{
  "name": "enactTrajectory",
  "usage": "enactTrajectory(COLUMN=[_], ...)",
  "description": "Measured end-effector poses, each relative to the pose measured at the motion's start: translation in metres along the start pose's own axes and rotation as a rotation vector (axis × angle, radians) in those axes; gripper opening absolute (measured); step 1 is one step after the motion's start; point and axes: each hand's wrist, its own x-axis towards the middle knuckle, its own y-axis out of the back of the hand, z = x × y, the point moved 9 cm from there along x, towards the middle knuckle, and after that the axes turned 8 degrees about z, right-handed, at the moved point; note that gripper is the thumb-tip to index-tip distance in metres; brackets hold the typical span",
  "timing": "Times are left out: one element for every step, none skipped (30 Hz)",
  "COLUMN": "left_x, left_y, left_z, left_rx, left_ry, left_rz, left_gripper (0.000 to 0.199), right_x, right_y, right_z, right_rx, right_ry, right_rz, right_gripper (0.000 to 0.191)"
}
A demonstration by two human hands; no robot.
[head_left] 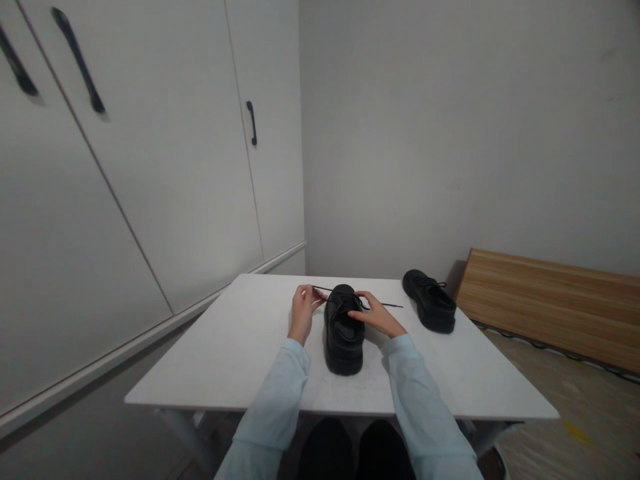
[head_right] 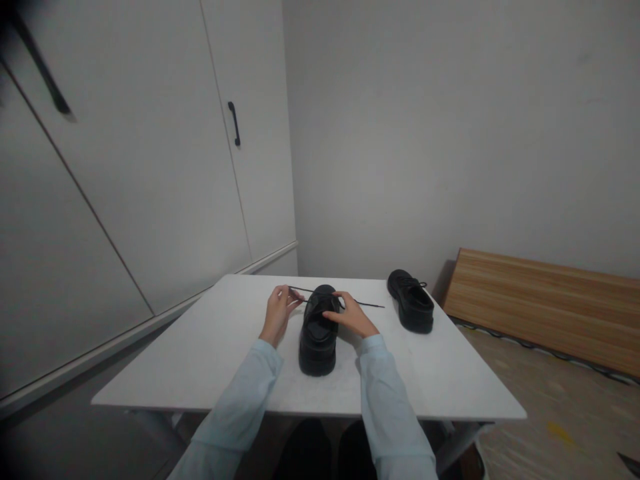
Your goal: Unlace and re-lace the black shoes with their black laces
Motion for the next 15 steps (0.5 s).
enactTrajectory(left_x=[0.000,0.000,0.001,0.001,0.002,0.002,0.003,0.003,0.004,0.004,0.004,0.005,0.005,0.005,0.005], left_y=[0.001,0.002,0.003,0.003,0.004,0.005,0.006,0.007,0.008,0.009,0.010,0.011,0.013,0.014,0.016], left_z=[0.001,0.002,0.003,0.004,0.004,0.004,0.005,0.006,0.007,0.008,0.010,0.011,0.012,0.014,0.017], left_rx=[-0.008,-0.014,-0.015,-0.010,0.003,0.022,0.043,0.066,0.088,0.108,0.128,0.151,0.179,0.212,0.249], left_ry=[-0.008,-0.016,-0.023,-0.027,-0.030,-0.035,-0.044,-0.058,-0.075,-0.093,-0.107,-0.117,-0.127,-0.143,-0.168], left_rz=[0.010,0.021,0.033,0.043,0.052,0.062,0.073,0.084,0.095,0.106,0.117,0.127,0.139,0.155,0.175], left_gripper=[0.040,0.039,0.039,0.038,0.038,0.038,0.038,0.037,0.037,0.036,0.035,0.033,0.032,0.031,0.030], right_x=[0.000,0.000,0.000,0.000,0.000,0.000,0.000,0.000,0.000,0.000,0.000,0.000,0.000,0.000,0.000], right_y=[0.000,0.000,0.000,0.000,0.000,0.000,0.000,0.000,0.000,0.000,0.001,0.001,0.001,0.001,0.001], right_z=[0.000,0.000,0.000,0.000,0.001,0.001,0.001,0.002,0.002,0.002,0.001,0.001,0.001,0.001,0.001], right_rx=[0.000,0.000,-0.001,-0.002,-0.003,-0.002,0.001,0.006,0.011,0.014,0.016,0.017,0.019,0.022,0.027], right_ry=[-0.004,-0.008,-0.010,-0.011,-0.012,-0.013,-0.013,-0.014,-0.015,-0.015,-0.014,-0.013,-0.013,-0.013,-0.013], right_rz=[0.000,-0.001,-0.002,-0.002,-0.003,-0.003,-0.002,0.000,0.003,0.006,0.009,0.010,0.011,0.012,0.014], right_gripper=[0.057,0.057,0.057,0.058,0.058,0.058,0.058,0.058,0.058,0.057,0.057,0.056,0.056,0.056,0.057])
